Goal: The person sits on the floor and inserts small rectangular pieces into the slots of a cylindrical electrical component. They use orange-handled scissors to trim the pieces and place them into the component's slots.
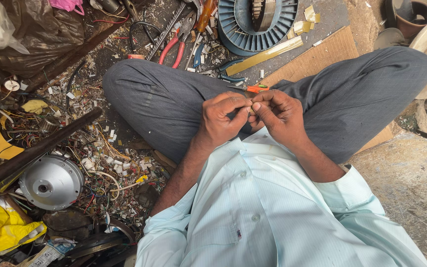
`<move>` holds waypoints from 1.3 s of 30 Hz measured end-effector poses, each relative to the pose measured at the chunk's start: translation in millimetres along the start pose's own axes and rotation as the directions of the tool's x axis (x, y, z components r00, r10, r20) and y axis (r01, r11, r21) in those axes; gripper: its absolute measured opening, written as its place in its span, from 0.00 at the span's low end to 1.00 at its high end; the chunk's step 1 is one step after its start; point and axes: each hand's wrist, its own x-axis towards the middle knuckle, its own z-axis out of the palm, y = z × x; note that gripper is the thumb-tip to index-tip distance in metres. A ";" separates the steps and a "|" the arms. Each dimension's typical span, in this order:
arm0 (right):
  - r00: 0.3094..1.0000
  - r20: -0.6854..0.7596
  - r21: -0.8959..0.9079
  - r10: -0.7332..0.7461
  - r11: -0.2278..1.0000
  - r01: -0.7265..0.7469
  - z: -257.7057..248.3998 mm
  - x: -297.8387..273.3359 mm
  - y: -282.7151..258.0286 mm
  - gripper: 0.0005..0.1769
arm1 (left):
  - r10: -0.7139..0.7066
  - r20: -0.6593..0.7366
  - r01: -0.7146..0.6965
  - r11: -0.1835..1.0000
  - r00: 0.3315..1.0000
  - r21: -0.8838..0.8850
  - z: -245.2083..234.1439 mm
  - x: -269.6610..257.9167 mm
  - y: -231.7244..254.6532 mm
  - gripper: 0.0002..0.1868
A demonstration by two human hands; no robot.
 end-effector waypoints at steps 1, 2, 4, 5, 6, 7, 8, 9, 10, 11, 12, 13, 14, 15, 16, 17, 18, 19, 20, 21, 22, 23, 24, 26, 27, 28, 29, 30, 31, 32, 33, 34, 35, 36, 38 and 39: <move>1.000 -0.011 -0.027 -0.001 1.000 0.001 0.9 -0.8 -1.3 0.06 | -0.034 0.004 0.034 0.998 0.999 -0.054 -0.1 -1.2 -2.2 0.07; 1.000 -0.022 -0.054 -0.003 0.999 0.002 1.9 -1.7 -2.4 0.06 | -0.101 0.011 0.102 0.986 0.995 -0.129 1.0 -2.2 -4.7 0.07; 0.998 -0.037 -0.132 -0.054 0.990 0.048 4.4 -1.4 -3.0 0.06 | -0.229 0.039 0.231 0.934 0.973 -0.272 3.1 -3.0 -9.2 0.06; 0.994 -0.039 -0.184 -0.102 0.978 0.093 5.7 -1.0 -2.5 0.05 | -0.229 0.041 0.232 0.940 0.973 -0.249 3.5 -3.4 -10.5 0.06; 0.988 -0.039 -0.237 -0.150 0.962 0.136 6.3 -0.9 -2.2 0.05 | -0.229 0.042 0.233 0.946 0.972 -0.227 3.5 -3.4 -11.1 0.05; 0.987 -0.039 -0.237 -0.155 0.961 0.142 6.2 -1.4 -2.1 0.05 | -0.230 0.044 0.234 0.951 0.972 -0.204 3.5 -3.4 -11.0 0.05; 0.986 -0.039 -0.238 -0.161 0.960 0.147 6.0 -2.1 -2.0 0.05 | -0.175 0.028 0.177 0.975 0.984 -0.130 3.5 -3.3 -10.5 0.05; 0.985 -0.037 -0.239 -0.167 0.959 0.154 6.1 -2.0 -1.8 0.05 | -0.118 0.014 0.119 0.992 0.993 -0.053 3.3 -2.9 -9.8 0.05; 0.983 -0.032 -0.243 -0.180 0.956 0.167 6.3 -1.5 -1.3 0.05 | -0.059 0.005 0.059 0.998 0.998 0.025 3.4 -2.5 -9.2 0.04; 0.981 -0.031 -0.247 -0.194 0.952 0.180 6.2 -0.9 -0.7 0.05 | -0.027 0.000 0.027 0.999 1.000 0.035 4.3 -1.7 -8.9 0.04; 0.978 -0.029 -0.252 -0.207 0.948 0.193 5.9 -0.7 -0.1 0.05 | 0.006 -0.005 -0.006 0.999 1.000 0.045 5.7 -1.0 -8.8 0.04; 0.980 -0.033 -0.253 -0.197 0.950 0.183 5.7 -0.8 0.5 0.04 | 0.040 -0.010 -0.039 0.998 0.999 0.055 6.6 -0.5 -9.1 0.03; 0.982 -0.036 -0.253 -0.187 0.952 0.172 5.5 -0.9 1.4 0.04 | 0.041 -0.004 -0.041 0.997 0.999 0.072 7.1 -0.7 -9.3 0.04; 0.984 -0.040 -0.254 -0.176 0.954 0.160 5.2 -1.2 2.2 0.04 | 0.041 0.002 -0.041 0.995 0.999 0.089 7.7 -1.7 -9.3 0.04; 0.982 -0.034 -0.259 -0.186 0.950 0.171 4.9 -1.0 3.3 0.04 | 0.041 0.008 -0.042 0.993 0.999 0.106 8.2 -2.4 -9.7 0.04; 0.980 -0.029 -0.264 -0.196 0.947 0.181 4.6 -1.1 4.9 0.04 | 0.045 0.018 -0.046 0.994 0.999 0.104 8.2 -3.2 -10.4 0.04; 0.979 -0.024 -0.269 -0.205 0.944 0.191 4.3 -1.5 6.4 0.04 | 0.048 0.028 -0.051 0.993 0.998 0.102 7.8 -4.0 -11.1 0.04; 0.987 -0.028 -0.253 -0.161 0.956 0.148 3.5 -1.7 7.8 0.04 | 0.053 0.038 -0.056 0.993 0.998 0.101 7.7 -4.2 -11.8 0.04; 0.993 -0.031 -0.238 -0.116 0.966 0.106 2.7 -2.1 9.4 0.04 | 0.003 0.035 -0.005 0.999 0.999 0.053 8.0 -4.6 -12.0 0.04; 0.997 -0.032 -0.222 -0.072 0.973 0.063 1.8 -2.5 11.4 0.04 | -0.046 0.034 0.046 0.999 0.998 0.005 8.3 -5.3 -12.2 0.03; 0.996 -0.004 -0.164 -0.093 0.982 0.091 1.4 -1.4 14.2 0.04 | -0.094 0.037 0.096 0.994 0.995 -0.043 8.8 -6.2 -12.1 0.03; 0.993 0.023 -0.106 -0.119 0.987 0.121 0.7 1.9 17.2 0.04 | -0.151 0.037 0.154 0.982 0.988 -0.108 9.8 -6.0 -12.3 0.02; 0.988 0.048 -0.047 -0.145 0.988 0.148 -0.3 3.8 19.4 0.04 | -0.206 0.041 0.210 0.962 0.978 -0.172 10.9 -6.4 -11.9 0.01; 0.993 0.001 -0.036 -0.114 0.993 0.114 -1.4 1.8 21.1 0.03 | -0.212 0.005 0.206 0.945 0.977 -0.254 14.1 -8.8 -8.9 0.02; 0.995 -0.020 -0.029 -0.100 0.995 0.099 -2.2 2.4 20.9 0.03 | -0.159 -0.041 0.143 0.951 0.986 -0.273 19.5 -9.2 -6.3 0.03; 0.997 -0.021 0.019 -0.069 0.997 0.069 -3.0 4.4 20.4 0.02 | -0.107 -0.087 0.078 0.954 0.990 -0.289 21.9 -8.3 -5.0 0.04; 0.999 -0.017 0.067 -0.031 0.997 0.032 -3.3 4.3 19.6 0.02 | -0.112 -0.084 0.080 0.946 0.990 -0.313 21.8 -9.1 -4.0 0.03; 1.000 -0.011 0.115 0.008 0.993 -0.006 -2.6 4.2 18.5 0.02 | -0.116 -0.081 0.082 0.938 0.990 -0.338 21.3 -9.9 -2.8 0.03; 0.999 0.005 0.217 0.044 0.975 -0.044 -1.2 5.3 16.2 0.03 | -0.116 -0.079 0.080 0.929 0.990 -0.361 20.4 -8.8 -2.0 0.02; 0.997 0.026 0.317 0.079 0.945 -0.083 0.4 5.4 12.7 0.03 | -0.131 -0.067 0.091 0.900 0.989 -0.427 19.2 -7.9 -0.5 0.02; 0.993 0.049 0.413 0.111 0.903 -0.121 2.2 5.7 8.4 0.04 | -0.144 -0.053 0.100 0.867 0.988 -0.488 17.2 -6.9 1.6 0.03; 0.988 0.045 0.426 0.148 0.892 -0.153 3.5 5.3 2.7 0.05 | -0.155 -0.037 0.110 0.830 0.987 -0.547 15.0 -5.7 4.8 0.03; 0.982 0.042 0.440 0.184 0.879 -0.183 5.5 4.6 -3.5 0.06 | -0.186 0.011 0.154 0.775 0.983 -0.614 11.9 -4.2 8.9 0.04; 0.975 0.039 0.453 0.219 0.866 -0.213 8.1 2.8 -11.2 0.06 | -0.212 0.063 0.198 0.713 0.975 -0.673 8.3 -3.0 15.4 0.05; 0.992 0.027 0.273 0.122 0.954 -0.125 15.1 -3.8 -33.3 0.08 | -0.268 0.120 0.282 0.718 0.956 -0.637 -2.6 -0.5 35.8 0.05; 0.998 0.028 0.179 0.064 0.982 -0.068 20.5 -5.9 -47.5 0.10 | -0.301 0.119 0.316 0.779 0.946 -0.541 -8.7 0.1 51.0 0.06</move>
